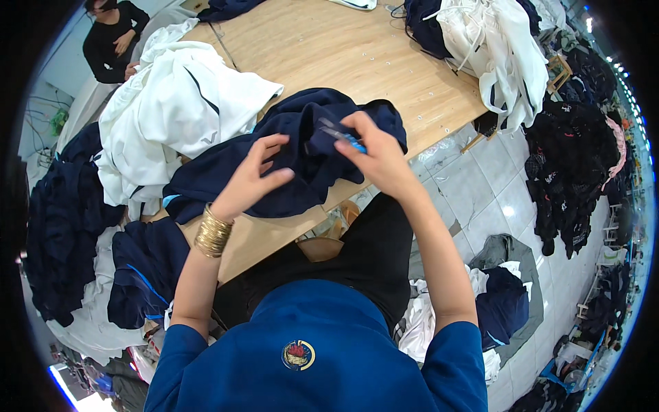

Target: Trimming loose threads from garments using thread snips in a textile factory setting.

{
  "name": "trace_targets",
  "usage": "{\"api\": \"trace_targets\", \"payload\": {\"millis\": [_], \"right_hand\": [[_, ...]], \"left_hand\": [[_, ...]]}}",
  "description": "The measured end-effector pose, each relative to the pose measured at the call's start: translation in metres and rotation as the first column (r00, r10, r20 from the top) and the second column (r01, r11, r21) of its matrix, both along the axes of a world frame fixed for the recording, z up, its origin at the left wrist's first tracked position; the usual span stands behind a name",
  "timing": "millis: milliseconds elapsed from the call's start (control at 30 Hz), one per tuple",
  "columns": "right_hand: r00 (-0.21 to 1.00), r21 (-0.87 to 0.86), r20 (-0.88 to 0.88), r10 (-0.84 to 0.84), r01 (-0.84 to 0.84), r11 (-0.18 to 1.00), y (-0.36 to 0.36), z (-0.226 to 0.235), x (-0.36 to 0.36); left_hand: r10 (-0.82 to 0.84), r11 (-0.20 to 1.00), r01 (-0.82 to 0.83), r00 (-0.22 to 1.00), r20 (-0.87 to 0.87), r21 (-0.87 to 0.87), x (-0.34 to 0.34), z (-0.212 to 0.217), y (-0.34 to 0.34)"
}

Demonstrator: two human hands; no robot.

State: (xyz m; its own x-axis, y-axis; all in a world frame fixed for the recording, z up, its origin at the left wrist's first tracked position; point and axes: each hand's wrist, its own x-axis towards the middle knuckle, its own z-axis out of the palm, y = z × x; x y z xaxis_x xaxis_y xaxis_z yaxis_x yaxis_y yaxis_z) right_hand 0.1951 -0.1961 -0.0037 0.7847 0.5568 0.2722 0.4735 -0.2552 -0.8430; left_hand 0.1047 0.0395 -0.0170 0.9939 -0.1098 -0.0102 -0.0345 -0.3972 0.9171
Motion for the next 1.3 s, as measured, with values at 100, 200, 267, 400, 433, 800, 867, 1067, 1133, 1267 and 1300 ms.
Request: {"api": "trace_targets", "payload": {"millis": [100,200,267,400,433,800,867,1067,1133,1267,1300], "right_hand": [[0.972,0.005,-0.068,0.225,-0.225,0.974,0.02,0.029,-0.012],[0.892,0.172,-0.222,0.393,-0.361,0.916,0.024,0.052,-0.015],[0.932,0.059,-0.068,0.356,-0.353,0.934,0.017,0.066,-0.013],[0.93,-0.492,0.3,0.211,-0.038,0.87,0.001,0.062,-0.006],[0.906,-0.496,0.392,0.16,0.062,0.866,0.0,0.052,0.001],[0.939,-0.435,0.309,-0.149,0.279,0.856,-0.005,0.075,0.023],[0.931,-0.387,0.336,-0.146,0.278,0.879,-0.008,0.076,0.025],[0.991,-0.247,0.087,-0.106,0.125,0.961,-0.012,0.089,0.022],[0.992,-0.239,0.083,-0.099,0.116,0.964,-0.015,0.091,0.021],[0.995,-0.211,0.039,-0.091,0.097,0.973,-0.016,0.097,0.015],[0.995,-0.214,0.038,-0.091,0.097,0.972,-0.016,0.096,0.016]], "left_hand": [[0.186,0.973,-0.224,0.901,0.391,0.052,0.004,-0.004,-0.029],[0.267,0.945,-0.322,0.851,0.453,0.048,0.014,-0.002,-0.01],[0.064,0.996,-0.05,0.981,0.182,-0.079,0.01,0.011,0.01],[-0.073,0.982,0.041,0.983,-0.169,-0.186,-0.014,0.063,0.047],[-0.073,0.982,0.043,0.984,-0.165,-0.181,-0.019,0.066,0.054],[0.258,0.825,-0.378,0.914,-0.313,-0.421,-0.041,0.089,0.069],[0.246,0.788,-0.396,0.904,-0.349,-0.471,-0.043,0.09,0.074],[0.272,0.751,-0.445,0.882,-0.386,-0.488,-0.049,0.091,0.078],[0.25,0.735,-0.446,0.879,-0.407,-0.511,-0.049,0.089,0.081],[0.261,0.732,-0.447,0.881,-0.394,-0.514,-0.053,0.09,0.08],[0.259,0.728,-0.446,0.882,-0.393,-0.52,-0.054,0.088,0.082]]}}
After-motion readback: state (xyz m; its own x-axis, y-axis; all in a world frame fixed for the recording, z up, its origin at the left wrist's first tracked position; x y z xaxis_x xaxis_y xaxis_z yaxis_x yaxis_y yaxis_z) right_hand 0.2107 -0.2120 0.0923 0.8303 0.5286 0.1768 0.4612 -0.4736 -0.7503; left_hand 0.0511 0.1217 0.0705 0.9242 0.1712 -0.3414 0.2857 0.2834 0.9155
